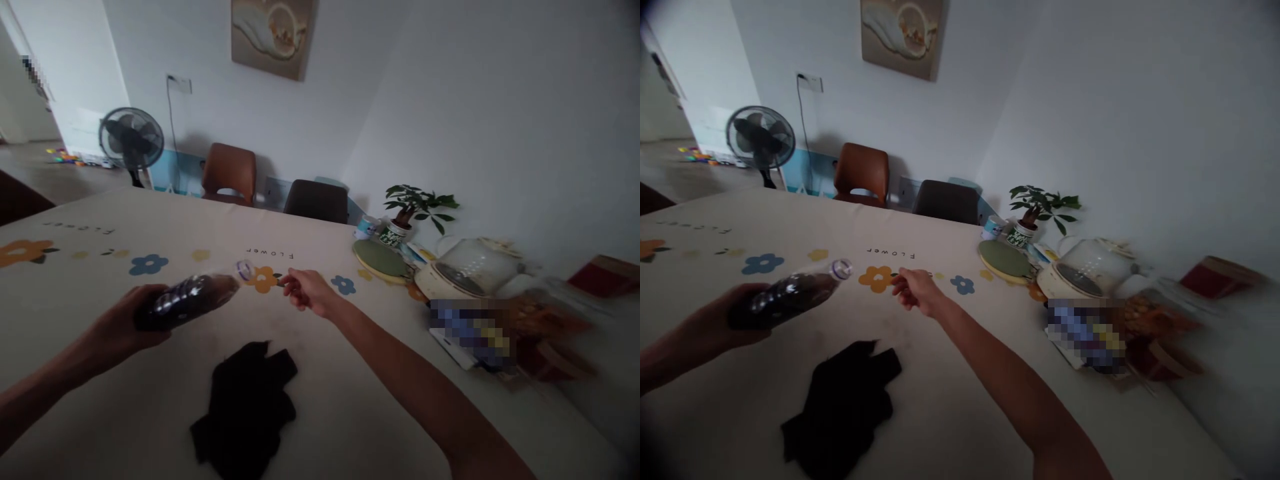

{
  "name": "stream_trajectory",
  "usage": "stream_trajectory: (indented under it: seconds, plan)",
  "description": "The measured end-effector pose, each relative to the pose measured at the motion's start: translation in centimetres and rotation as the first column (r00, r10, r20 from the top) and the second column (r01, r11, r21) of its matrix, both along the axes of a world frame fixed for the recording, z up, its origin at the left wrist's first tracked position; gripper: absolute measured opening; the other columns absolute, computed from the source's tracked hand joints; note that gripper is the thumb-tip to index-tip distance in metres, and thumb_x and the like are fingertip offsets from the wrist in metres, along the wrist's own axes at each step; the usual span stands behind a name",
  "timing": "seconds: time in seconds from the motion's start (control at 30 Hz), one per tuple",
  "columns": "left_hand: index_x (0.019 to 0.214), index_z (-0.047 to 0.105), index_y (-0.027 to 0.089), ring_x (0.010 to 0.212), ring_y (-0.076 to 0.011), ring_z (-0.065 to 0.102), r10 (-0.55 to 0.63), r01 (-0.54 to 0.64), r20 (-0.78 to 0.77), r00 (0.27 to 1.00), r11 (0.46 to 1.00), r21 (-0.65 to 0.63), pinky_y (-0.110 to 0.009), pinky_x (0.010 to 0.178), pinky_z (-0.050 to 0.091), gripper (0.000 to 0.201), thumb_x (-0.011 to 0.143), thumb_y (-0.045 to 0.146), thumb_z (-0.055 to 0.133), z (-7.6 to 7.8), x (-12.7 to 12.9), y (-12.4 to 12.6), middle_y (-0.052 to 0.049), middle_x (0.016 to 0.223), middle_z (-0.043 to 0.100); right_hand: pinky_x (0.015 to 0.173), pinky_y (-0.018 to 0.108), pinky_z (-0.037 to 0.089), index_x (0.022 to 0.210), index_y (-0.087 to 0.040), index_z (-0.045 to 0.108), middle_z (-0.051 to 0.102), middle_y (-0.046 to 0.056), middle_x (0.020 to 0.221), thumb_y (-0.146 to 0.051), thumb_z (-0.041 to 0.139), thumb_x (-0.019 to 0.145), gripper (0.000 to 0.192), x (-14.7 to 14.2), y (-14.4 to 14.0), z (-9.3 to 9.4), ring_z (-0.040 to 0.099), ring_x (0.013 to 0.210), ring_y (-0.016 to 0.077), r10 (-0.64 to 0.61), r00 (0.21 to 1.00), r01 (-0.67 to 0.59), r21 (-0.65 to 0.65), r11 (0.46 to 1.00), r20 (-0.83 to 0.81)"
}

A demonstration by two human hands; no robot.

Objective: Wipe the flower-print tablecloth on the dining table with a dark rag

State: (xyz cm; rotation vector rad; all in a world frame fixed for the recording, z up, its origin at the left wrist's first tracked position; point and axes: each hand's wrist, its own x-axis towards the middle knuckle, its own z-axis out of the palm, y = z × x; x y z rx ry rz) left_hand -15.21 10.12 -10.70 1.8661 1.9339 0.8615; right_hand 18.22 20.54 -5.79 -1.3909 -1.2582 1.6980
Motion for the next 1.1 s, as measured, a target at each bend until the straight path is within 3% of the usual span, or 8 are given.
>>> stream_trajectory:
  seconds: [0.1, 0.17, 0.3, 0.6, 0.97, 1.1]
  plan:
    - [0.118, 0.047, 0.022, 0.102, -0.0257, 0.055, -0.042, 0.044, -0.068, 0.997, 0.999, 0.030, -0.035, 0.086, 0.045, 0.057, 0.064, 0.038, 0.057, 1.3, 0.6, -0.4, -0.008, 0.115, 0.052, 0.030, 0.021, 0.033, 0.077, -0.014, 0.059, 0.056, 0.000, 0.058, -0.041, 0.028, 0.101, 0.048, -3.5, -2.1, 1.2, 0.047, 0.036, 0.0090, 0.109, 0.980, -0.143, -0.212, 0.967, -0.165]
    - [0.119, 0.047, 0.023, 0.100, -0.0244, 0.055, -0.033, 0.039, -0.140, 0.990, 0.998, 0.045, -0.035, 0.084, 0.045, 0.053, 0.068, 0.035, 0.054, 1.9, 0.9, -0.8, -0.007, 0.116, 0.050, 0.032, 0.023, 0.037, 0.077, -0.015, 0.057, 0.055, 0.000, 0.057, -0.044, 0.025, 0.101, 0.049, -4.9, -3.1, 1.9, 0.048, 0.038, 0.0108, 0.137, 0.971, -0.185, -0.250, 0.950, -0.198]
    - [0.121, 0.047, 0.025, 0.105, -0.0253, 0.054, 0.000, 0.019, -0.247, 0.969, 0.997, 0.076, -0.037, 0.082, 0.046, 0.048, 0.073, 0.031, 0.049, 2.5, 1.3, -1.3, -0.007, 0.121, 0.050, 0.032, 0.023, 0.036, 0.072, -0.018, 0.050, 0.050, -0.002, 0.055, -0.033, 0.027, 0.099, 0.039, -6.2, -4.4, 2.4, 0.044, 0.036, 0.0100, 0.112, 0.973, -0.163, -0.260, 0.952, -0.201]
    - [0.123, 0.047, 0.023, 0.110, -0.0351, 0.051, 0.017, 0.104, -0.475, 0.880, 0.968, 0.228, -0.047, 0.086, 0.048, 0.051, 0.073, 0.021, 0.053, 3.2, 1.0, -1.2, -0.015, 0.119, 0.051, 0.034, 0.018, 0.021, 0.065, -0.020, 0.041, 0.042, -0.005, 0.050, -0.019, 0.033, 0.093, 0.029, -7.0, -5.2, 2.1, 0.032, 0.035, 0.0054, -0.023, 0.975, -0.043, -0.290, 0.956, -0.222]
    - [0.123, 0.050, 0.018, 0.105, -0.0360, 0.052, 0.042, 0.145, -0.576, 0.816, 0.950, 0.276, -0.050, 0.088, 0.046, 0.050, 0.073, 0.017, 0.052, 3.8, 0.9, -0.6, -0.017, 0.117, 0.051, 0.033, 0.015, 0.013, 0.064, -0.019, 0.040, 0.040, -0.005, 0.048, -0.012, 0.033, 0.086, 0.024, -7.5, -4.2, 1.1, 0.028, 0.034, 0.0043, -0.023, 0.967, -0.062, -0.319, 0.946, -0.254]
    - [0.122, 0.052, 0.020, 0.105, -0.0334, 0.053, 0.020, 0.097, -0.461, 0.887, 0.969, 0.229, -0.046, 0.084, 0.047, 0.050, 0.072, 0.023, 0.050, 3.2, 0.6, 0.1, -0.014, 0.116, 0.052, 0.032, 0.013, 0.008, 0.064, -0.020, 0.037, 0.037, -0.007, 0.047, -0.014, 0.035, 0.088, 0.025, -7.6, -3.7, 1.0, 0.020, 0.034, 0.0032, -0.015, 0.961, -0.076, -0.316, 0.946, -0.276]
